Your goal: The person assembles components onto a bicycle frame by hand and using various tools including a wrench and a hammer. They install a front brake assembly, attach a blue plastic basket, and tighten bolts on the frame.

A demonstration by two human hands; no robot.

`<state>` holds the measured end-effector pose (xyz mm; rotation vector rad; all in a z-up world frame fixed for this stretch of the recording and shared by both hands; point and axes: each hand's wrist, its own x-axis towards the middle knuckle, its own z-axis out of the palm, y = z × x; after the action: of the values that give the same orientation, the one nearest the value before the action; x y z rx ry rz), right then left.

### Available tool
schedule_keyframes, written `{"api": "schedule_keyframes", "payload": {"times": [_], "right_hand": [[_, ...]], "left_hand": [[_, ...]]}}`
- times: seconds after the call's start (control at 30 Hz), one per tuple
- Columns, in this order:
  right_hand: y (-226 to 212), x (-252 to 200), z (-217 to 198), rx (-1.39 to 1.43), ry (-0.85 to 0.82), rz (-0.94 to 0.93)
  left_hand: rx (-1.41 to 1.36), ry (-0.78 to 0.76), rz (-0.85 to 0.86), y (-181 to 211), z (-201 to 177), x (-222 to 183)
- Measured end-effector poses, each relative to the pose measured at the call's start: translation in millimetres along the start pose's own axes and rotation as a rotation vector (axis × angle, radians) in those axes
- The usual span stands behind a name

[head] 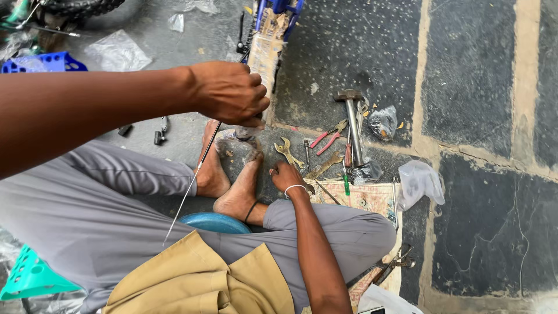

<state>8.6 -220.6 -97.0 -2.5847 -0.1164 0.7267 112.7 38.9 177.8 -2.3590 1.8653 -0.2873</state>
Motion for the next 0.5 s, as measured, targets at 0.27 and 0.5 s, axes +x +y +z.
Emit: {"api": "schedule_keyframes", "payload": {"times": [0.27, 0.5], "right_hand": [[1.1, 2.2, 3.4, 0.028, 0.042, -0.006], [3.5, 5.4, 9.6, -0.003, 0.023, -0.019]], "left_hand": [[-0.253, -0.374, -0.713, 41.0, -27.4, 14.6], [-0.188, -0.192, -0.095, -4.6, -10.9, -1.9]]}}
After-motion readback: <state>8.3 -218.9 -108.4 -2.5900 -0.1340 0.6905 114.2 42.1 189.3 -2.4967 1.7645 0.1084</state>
